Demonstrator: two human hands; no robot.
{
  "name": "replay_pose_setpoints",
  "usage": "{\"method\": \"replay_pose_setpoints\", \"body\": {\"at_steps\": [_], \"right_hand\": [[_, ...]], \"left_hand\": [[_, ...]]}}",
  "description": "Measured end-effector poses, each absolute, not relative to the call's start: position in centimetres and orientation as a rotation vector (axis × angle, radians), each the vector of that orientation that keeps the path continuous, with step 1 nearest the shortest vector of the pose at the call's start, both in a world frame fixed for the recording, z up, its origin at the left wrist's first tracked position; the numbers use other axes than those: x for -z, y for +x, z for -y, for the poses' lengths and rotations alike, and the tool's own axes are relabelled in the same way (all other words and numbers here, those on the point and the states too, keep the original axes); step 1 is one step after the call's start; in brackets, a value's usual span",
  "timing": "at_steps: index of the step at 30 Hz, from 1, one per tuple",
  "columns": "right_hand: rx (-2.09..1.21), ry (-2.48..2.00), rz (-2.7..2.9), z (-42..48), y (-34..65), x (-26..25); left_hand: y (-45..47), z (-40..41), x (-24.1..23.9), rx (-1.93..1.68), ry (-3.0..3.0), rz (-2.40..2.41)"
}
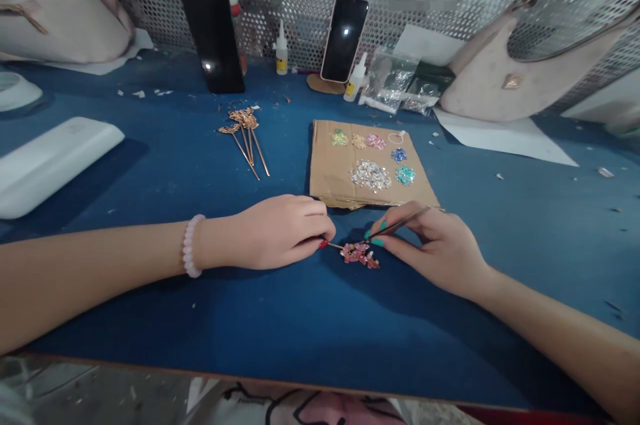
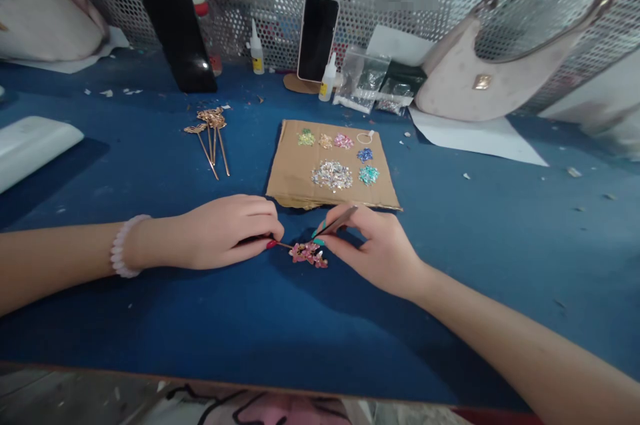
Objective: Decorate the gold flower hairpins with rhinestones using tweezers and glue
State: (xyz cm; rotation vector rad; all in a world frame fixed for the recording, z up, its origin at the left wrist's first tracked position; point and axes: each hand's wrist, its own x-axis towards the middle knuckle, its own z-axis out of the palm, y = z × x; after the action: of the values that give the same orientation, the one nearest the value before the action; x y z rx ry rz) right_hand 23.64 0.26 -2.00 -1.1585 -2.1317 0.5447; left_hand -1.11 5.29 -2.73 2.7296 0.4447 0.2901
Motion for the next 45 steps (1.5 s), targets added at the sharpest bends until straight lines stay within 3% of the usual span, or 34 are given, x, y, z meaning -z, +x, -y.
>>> {"method": "replay_pose_setpoints", "body": {"at_steps": [17,28,40,45], "right_hand": [[-0.517,-1.055,2.218,-0.2,24.2,1.4],[-0.703,-0.938,2.2,0.0,24.5,1.0],[-0.515,-1.09,2.148,-0.7,24.6,1.4],[-0.432,-1.273,1.879,-2.1,25.5,2.2]], "left_hand": [[-1.1,-5.3,2.8,-0.294,2.74,-0.438],[-1.1,-5.2,2.8,-0.303,2.726,-0.427],[-1.0,-5.0,2.6,-0.286,2.723,-0.443],[-1.2,-5.1,2.6,-0.311,2.702,-0.451]]}}
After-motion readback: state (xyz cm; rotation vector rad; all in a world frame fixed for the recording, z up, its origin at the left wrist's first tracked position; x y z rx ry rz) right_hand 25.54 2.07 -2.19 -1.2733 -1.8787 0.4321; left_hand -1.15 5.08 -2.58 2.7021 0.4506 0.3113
